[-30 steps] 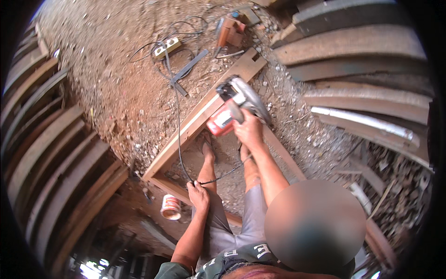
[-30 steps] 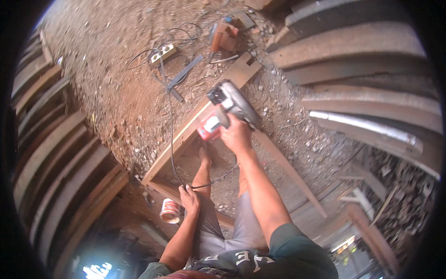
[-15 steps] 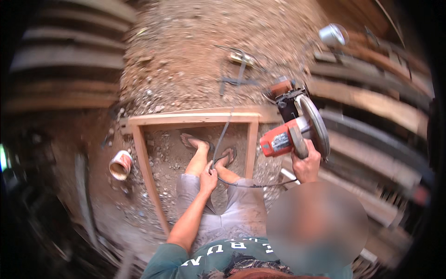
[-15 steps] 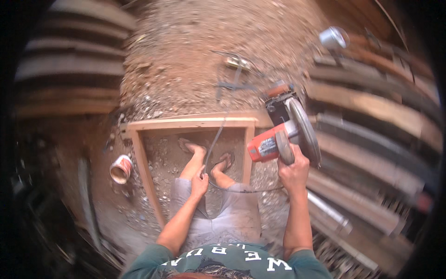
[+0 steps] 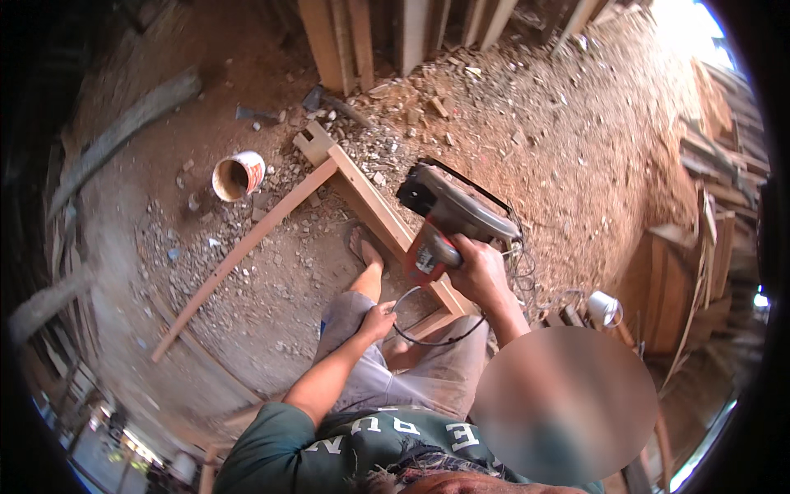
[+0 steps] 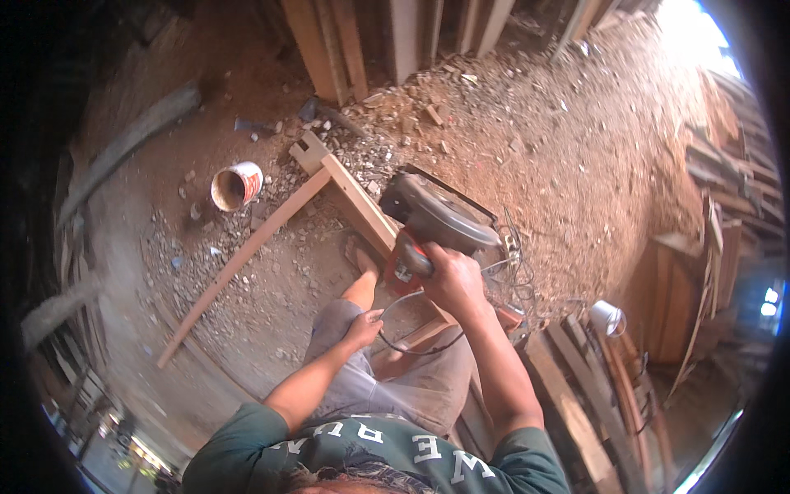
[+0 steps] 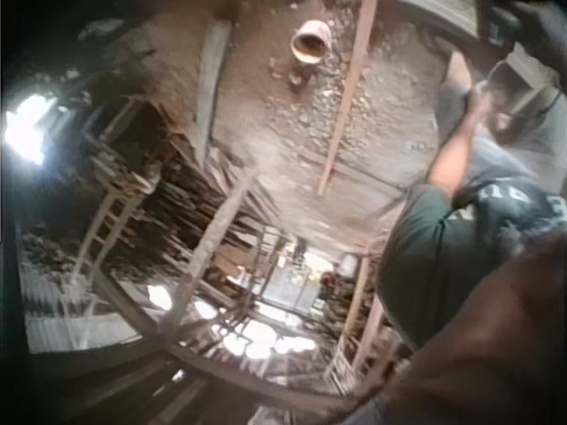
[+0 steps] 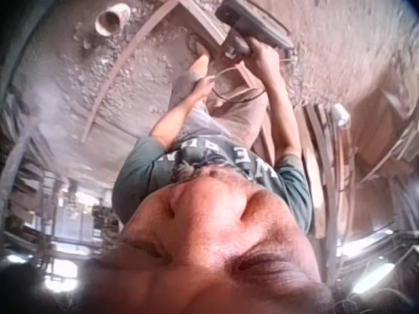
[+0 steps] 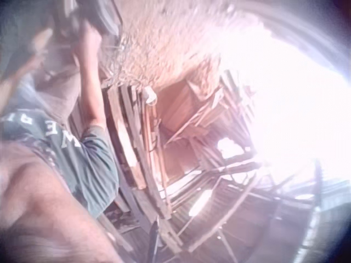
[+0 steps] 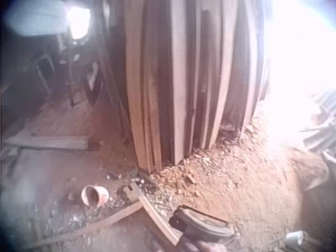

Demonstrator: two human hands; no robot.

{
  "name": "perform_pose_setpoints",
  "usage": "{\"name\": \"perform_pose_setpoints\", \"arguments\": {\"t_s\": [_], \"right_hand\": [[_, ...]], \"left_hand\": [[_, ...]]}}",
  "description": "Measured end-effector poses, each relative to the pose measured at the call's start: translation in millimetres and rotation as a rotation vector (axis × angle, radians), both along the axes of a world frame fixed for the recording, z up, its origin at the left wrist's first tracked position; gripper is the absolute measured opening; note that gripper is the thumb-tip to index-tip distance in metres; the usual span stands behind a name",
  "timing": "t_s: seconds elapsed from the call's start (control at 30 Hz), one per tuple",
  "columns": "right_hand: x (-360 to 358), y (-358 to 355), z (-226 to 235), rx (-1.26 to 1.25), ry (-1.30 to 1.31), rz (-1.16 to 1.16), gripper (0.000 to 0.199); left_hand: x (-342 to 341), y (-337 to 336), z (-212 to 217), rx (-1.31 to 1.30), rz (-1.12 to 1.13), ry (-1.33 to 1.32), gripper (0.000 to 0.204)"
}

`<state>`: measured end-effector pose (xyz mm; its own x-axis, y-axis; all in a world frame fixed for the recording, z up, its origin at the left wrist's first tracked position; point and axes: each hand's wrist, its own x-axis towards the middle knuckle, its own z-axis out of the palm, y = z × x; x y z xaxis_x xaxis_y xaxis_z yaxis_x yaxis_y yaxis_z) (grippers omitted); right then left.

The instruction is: The person assembles a rectangular wooden frame on the ground. They use a circular saw to cut planks, a hammer and chisel to shape joints, and a nail gun to fasten pieces together. The person also uses a square to check angles and a sander to smooth edges.

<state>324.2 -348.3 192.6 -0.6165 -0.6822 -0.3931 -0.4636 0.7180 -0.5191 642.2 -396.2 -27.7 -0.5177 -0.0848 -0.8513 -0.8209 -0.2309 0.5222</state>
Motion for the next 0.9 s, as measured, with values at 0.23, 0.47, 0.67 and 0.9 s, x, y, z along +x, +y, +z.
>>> {"name": "perform_pose_setpoints", "arguments": {"t_s": [0.23, 0.47, 0.67, 0.9], "right_hand": [[-34, -146, -31, 0.168, -0.063, 0.486, 0.054], [-51, -231, -123, 0.184, -0.161, 0.767, 0.043], [-59, -274, -227, 0.161, -0.184, 0.972, 0.041], [-71, -295, -302, 0.141, -0.235, 1.015, 0.038]], "left_hand": [[-45, 25, 3, -0.107, 0.26, -0.067, 0.052], [-118, 23, -27, -0.091, 0.329, -0.205, 0.043], [-180, 64, -53, 0.033, 0.722, -0.334, 0.042], [-214, 72, -59, 0.382, 0.871, -0.387, 0.038]]}}
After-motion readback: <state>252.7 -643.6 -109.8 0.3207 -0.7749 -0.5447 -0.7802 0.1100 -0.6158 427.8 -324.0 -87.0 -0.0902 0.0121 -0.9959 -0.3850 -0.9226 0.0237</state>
